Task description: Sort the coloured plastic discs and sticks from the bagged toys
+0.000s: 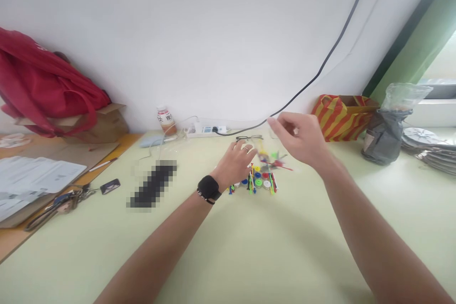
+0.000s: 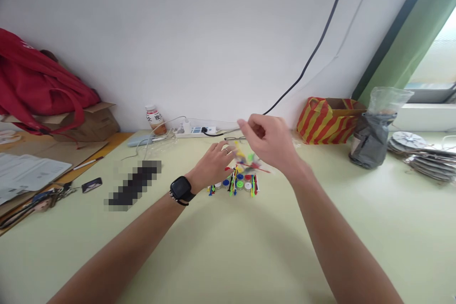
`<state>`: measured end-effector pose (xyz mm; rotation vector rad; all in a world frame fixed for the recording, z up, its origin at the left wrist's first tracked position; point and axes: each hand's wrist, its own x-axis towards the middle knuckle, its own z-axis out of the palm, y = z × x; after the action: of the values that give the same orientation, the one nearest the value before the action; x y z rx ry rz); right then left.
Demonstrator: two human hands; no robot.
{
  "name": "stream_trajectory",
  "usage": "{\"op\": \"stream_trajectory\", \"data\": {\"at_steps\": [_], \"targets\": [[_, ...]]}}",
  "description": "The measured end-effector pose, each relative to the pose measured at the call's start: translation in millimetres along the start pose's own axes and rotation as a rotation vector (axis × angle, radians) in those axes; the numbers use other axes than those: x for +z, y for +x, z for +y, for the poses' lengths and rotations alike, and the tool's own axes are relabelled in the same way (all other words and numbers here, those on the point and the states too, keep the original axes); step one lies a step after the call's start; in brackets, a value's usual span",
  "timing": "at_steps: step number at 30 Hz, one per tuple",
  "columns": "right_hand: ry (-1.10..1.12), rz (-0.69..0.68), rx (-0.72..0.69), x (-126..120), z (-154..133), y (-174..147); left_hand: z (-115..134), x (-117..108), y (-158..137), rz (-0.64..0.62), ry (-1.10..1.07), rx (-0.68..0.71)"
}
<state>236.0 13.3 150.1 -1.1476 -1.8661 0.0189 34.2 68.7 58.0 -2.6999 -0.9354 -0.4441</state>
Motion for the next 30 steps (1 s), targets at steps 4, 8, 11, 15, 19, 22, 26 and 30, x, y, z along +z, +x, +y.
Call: {"op": "stream_trajectory", "data": {"at_steps": [4,8,11,15,19,22,26,30], "targets": [[0.021,-0.030,0.000,2.1,1.1,-0.4,0.5,-2.5,0.6,0.019,-0.008,-0.003],[0.041,-0.036,-0.009,2.4,-0.1,-0.9,0.7,-2.1,-0.5,0.018,0.001,0.015],[0.028,-0.043,-0.012,0.1,-1.9,-1.5,1.8,-1.1,-0.8,0.019,0.021,0.024],[0.021,-0.067,-0.015,-2.9,-2.1,-1.8,4.1,-0.6,0.3,0.025,0.016,0.033],[0.013,-0.083,-0.033,-3.8,-1.9,-1.6,4.9,-1.3,0.8,0.030,-0.011,0.041],[0.014,-0.093,-0.028,-3.7,-2.8,-1.8,3.4,-2.6,-0.6,0.008,-0.049,0.055],[0.032,-0.111,-0.021,-4.1,-3.8,-1.9,2.6,-5.1,-2.7,-0.028,-0.161,0.124],[0.053,-0.146,-0.026,-5.5,-3.3,-1.5,6.7,-7.3,-1.4,-0.009,-0.147,0.121]]}}
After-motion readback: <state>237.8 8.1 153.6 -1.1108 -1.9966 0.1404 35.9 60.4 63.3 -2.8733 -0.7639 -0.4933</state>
